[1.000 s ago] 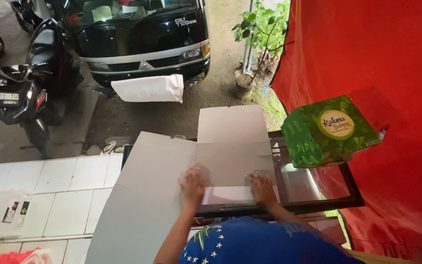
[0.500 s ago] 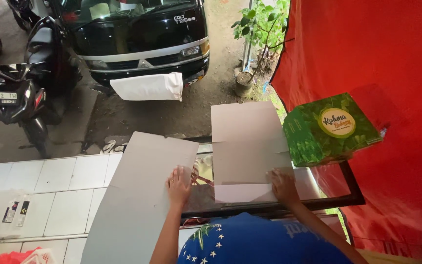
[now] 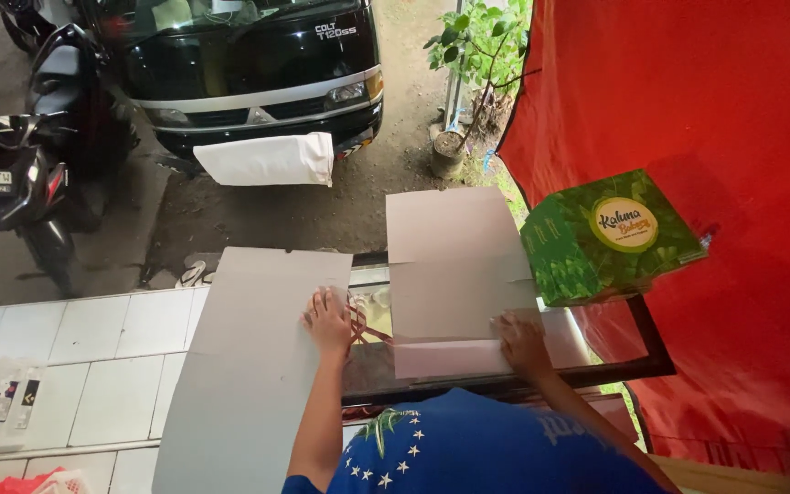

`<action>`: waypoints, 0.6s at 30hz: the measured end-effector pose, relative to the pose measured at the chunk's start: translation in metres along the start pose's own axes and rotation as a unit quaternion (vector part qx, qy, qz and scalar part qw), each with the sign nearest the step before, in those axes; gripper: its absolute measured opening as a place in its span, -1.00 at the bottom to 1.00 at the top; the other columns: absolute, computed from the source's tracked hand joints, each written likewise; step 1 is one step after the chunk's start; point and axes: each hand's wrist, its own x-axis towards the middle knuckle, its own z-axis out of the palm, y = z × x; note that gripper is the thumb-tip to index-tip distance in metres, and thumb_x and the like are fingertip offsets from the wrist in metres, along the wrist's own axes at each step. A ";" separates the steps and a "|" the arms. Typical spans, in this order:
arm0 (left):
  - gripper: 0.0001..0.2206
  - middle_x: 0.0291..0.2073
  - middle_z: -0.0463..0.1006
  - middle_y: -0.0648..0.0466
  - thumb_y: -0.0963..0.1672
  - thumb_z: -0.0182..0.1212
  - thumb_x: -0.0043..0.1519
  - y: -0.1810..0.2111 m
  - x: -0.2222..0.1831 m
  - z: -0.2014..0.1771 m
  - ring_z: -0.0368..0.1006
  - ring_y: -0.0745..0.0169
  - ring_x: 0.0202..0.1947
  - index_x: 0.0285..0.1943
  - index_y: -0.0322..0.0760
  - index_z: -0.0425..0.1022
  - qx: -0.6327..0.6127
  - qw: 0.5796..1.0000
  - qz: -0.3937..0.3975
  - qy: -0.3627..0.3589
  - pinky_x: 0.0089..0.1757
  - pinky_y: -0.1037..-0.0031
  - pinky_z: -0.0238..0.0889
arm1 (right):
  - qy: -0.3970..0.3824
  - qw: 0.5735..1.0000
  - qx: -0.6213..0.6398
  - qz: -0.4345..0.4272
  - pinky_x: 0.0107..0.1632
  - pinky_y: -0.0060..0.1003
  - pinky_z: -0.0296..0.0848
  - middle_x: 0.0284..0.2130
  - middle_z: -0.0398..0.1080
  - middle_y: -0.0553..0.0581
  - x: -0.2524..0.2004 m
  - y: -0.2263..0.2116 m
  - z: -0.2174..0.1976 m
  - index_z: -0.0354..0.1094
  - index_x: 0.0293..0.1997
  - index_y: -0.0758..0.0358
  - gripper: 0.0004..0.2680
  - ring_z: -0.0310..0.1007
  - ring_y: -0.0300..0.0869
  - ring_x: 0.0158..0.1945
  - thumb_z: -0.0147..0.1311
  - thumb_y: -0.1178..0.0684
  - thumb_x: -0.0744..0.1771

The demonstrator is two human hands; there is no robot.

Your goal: Assembling and folding cardboard cake boxes on a glass-topped counter.

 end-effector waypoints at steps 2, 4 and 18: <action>-0.41 0.43 0.22 -0.04 0.06 0.18 0.21 0.003 0.008 0.001 0.06 -0.06 0.45 0.44 -0.12 0.28 0.003 1.000 -0.008 -0.001 0.29 -0.24 -0.15 | -0.006 1.000 -0.011 -0.002 0.26 0.20 0.14 0.28 0.24 0.19 0.000 -0.001 0.014 0.27 0.32 -0.01 -0.62 0.26 0.12 0.23 -0.02 -0.05 0.31; -0.40 0.42 0.22 -0.05 0.06 0.17 0.22 0.003 0.012 0.006 0.06 -0.07 0.44 0.45 -0.14 0.28 0.005 1.000 -0.016 -0.002 0.28 -0.26 -0.15 | -0.011 1.000 -0.022 -0.005 0.27 0.22 0.11 0.28 0.23 0.19 0.001 -0.004 0.028 0.25 0.32 0.00 -0.63 0.23 0.13 0.25 -0.02 -0.07 0.33; -0.34 0.52 0.04 -0.12 0.03 0.22 0.20 0.033 0.024 -0.028 -0.10 -0.14 0.54 0.49 -0.19 0.16 -0.085 0.994 0.004 -0.071 0.25 -0.35 -0.21 | 0.020 0.997 0.018 -0.072 0.28 0.21 0.12 0.27 0.22 0.23 0.024 -0.051 0.026 0.29 0.29 0.06 -0.62 0.18 0.11 0.32 0.06 0.03 0.29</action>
